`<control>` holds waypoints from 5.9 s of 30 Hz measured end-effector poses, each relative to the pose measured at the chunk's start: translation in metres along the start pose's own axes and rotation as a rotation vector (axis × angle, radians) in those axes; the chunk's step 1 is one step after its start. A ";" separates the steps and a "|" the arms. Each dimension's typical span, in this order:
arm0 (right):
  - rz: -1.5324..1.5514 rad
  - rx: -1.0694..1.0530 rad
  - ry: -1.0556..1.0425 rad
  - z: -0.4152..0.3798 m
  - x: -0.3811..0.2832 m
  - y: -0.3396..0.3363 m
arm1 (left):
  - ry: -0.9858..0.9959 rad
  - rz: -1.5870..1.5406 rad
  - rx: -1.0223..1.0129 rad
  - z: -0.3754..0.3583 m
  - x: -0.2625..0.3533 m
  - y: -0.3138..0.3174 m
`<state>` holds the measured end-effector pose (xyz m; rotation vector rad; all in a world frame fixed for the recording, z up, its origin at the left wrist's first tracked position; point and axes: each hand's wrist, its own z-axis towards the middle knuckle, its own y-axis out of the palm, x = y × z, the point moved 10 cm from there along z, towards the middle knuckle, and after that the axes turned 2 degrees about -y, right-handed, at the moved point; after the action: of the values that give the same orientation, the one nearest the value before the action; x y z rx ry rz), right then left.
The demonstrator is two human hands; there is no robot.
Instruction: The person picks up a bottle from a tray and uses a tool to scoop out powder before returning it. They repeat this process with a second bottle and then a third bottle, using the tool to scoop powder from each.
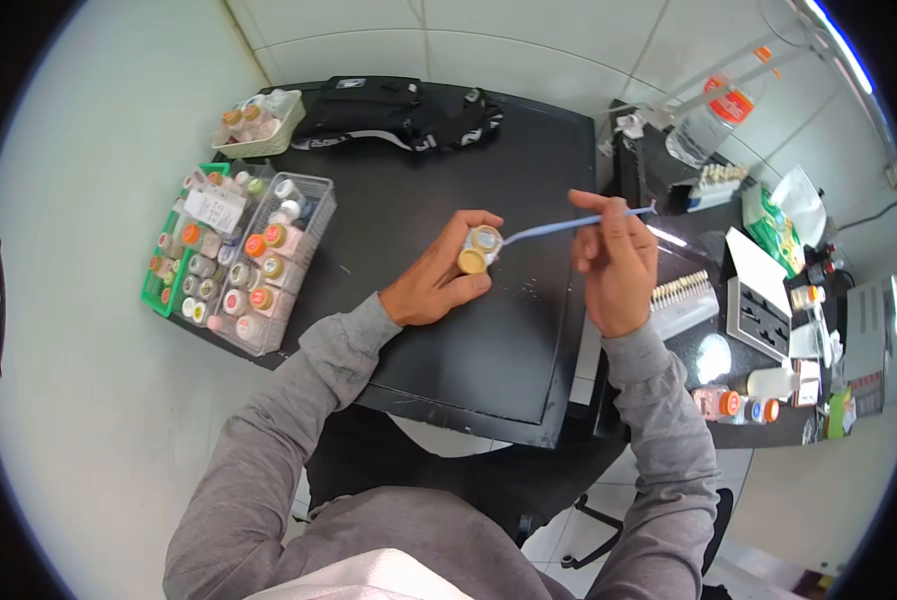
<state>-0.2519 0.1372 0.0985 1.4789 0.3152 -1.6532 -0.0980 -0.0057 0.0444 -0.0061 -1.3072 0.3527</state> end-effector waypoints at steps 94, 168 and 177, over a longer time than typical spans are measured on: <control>0.012 -0.059 0.283 0.013 0.062 -0.014 | 0.035 -0.481 0.425 0.026 0.022 -0.104; -0.381 -0.640 -0.924 -0.113 -0.077 0.124 | 0.086 0.164 0.264 0.019 -0.012 -0.042; -0.358 -0.672 -0.838 -0.114 -0.073 0.126 | 0.059 0.176 0.239 0.021 -0.014 -0.040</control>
<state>-0.0886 0.1729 0.1786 0.1883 0.5965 -2.0128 -0.1108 -0.0513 0.0449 0.0702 -1.2026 0.6531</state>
